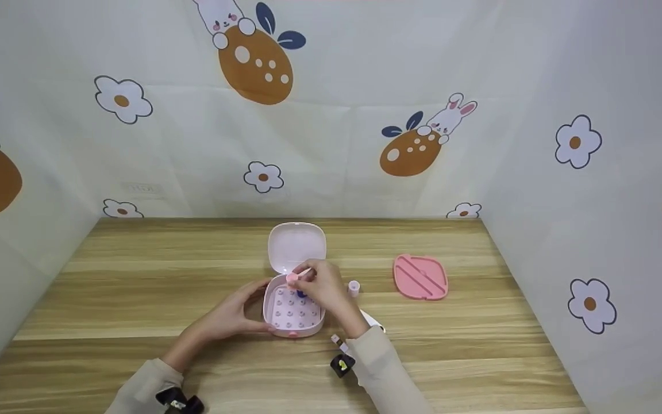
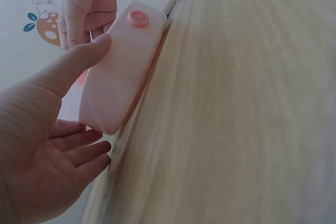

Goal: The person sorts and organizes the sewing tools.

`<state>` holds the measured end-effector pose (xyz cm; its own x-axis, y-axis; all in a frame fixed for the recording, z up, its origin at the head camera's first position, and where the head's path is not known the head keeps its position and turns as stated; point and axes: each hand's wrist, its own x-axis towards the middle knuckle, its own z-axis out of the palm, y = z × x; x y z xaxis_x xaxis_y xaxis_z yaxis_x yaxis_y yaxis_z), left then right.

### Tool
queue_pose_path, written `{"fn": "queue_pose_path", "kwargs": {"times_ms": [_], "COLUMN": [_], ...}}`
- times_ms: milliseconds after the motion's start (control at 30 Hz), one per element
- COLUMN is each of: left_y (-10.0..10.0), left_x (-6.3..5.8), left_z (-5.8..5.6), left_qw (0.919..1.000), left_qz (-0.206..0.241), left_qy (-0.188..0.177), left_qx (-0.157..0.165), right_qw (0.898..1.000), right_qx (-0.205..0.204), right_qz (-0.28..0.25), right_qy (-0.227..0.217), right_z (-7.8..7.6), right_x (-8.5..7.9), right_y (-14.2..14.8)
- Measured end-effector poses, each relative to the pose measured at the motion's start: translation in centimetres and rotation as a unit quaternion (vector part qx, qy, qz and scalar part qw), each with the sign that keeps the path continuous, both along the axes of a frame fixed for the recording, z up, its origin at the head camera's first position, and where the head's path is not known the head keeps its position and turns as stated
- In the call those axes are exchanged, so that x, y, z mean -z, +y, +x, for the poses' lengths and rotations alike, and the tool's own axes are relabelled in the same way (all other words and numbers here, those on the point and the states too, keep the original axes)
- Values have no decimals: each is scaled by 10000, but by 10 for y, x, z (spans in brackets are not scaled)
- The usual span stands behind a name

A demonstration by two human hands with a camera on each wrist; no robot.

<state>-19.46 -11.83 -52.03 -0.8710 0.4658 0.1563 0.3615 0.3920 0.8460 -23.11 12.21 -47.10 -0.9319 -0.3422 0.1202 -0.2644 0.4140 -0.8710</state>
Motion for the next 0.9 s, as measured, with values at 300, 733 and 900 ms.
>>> {"fn": "queue_pose_path", "kwargs": {"times_ms": [300, 733, 900], "left_y": [-1, 0, -1], "left_x": [0, 0, -1], "left_z": [0, 1, 1], "left_qw": [10000, 9999, 10000], "left_qz": [38, -28, -55], "left_qy": [7, 102, 80], "left_qx": [16, 12, -13], "right_qw": [9996, 9998, 9996], "right_qx": [72, 172, 241], "right_qz": [-183, -62, 31], "right_qy": [-217, -50, 176], "right_z": [-1, -1, -1], "right_x": [6, 12, 16], "right_y": [-7, -16, -17]}}
